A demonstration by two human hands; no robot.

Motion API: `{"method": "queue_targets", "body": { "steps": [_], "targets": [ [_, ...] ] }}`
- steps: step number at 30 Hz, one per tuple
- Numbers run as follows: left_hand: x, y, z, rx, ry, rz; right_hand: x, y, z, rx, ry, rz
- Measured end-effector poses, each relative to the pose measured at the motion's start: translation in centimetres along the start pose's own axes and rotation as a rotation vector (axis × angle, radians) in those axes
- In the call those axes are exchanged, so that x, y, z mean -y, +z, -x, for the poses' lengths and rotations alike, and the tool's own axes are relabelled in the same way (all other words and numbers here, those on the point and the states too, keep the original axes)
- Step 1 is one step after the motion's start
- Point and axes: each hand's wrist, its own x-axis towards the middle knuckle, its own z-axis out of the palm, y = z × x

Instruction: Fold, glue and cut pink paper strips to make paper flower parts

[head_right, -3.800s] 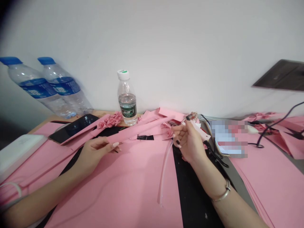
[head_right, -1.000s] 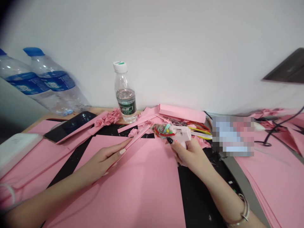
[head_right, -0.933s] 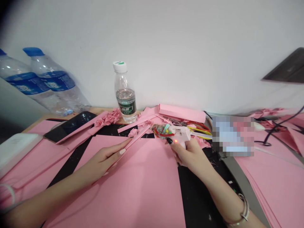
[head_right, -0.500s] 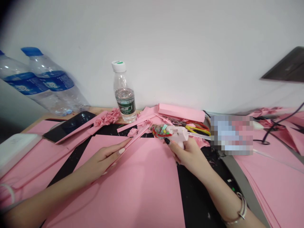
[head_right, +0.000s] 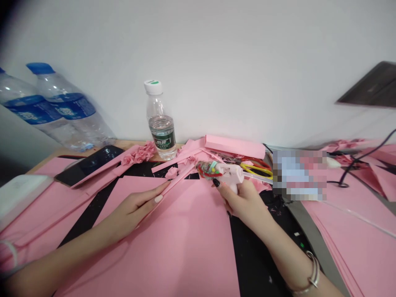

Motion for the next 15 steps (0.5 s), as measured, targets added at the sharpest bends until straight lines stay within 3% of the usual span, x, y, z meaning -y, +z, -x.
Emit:
{"method": "queue_targets", "body": {
  "steps": [6, 12, 15],
  "targets": [
    [-0.2, -0.1, 0.2, -0.014, 0.008, -0.048, 0.1, 0.0, -0.2, 0.047, 0.122, -0.320],
    [-0.4, -0.2, 0.1, -0.001, -0.021, -0.085, 1.5, -0.2, 0.3, 0.083, 0.114, -0.518],
    [-0.4, -0.1, 0.1, 0.004, -0.032, -0.061, 1.7, -0.4, 0.3, 0.038, 0.067, -0.554]
  ]
}}
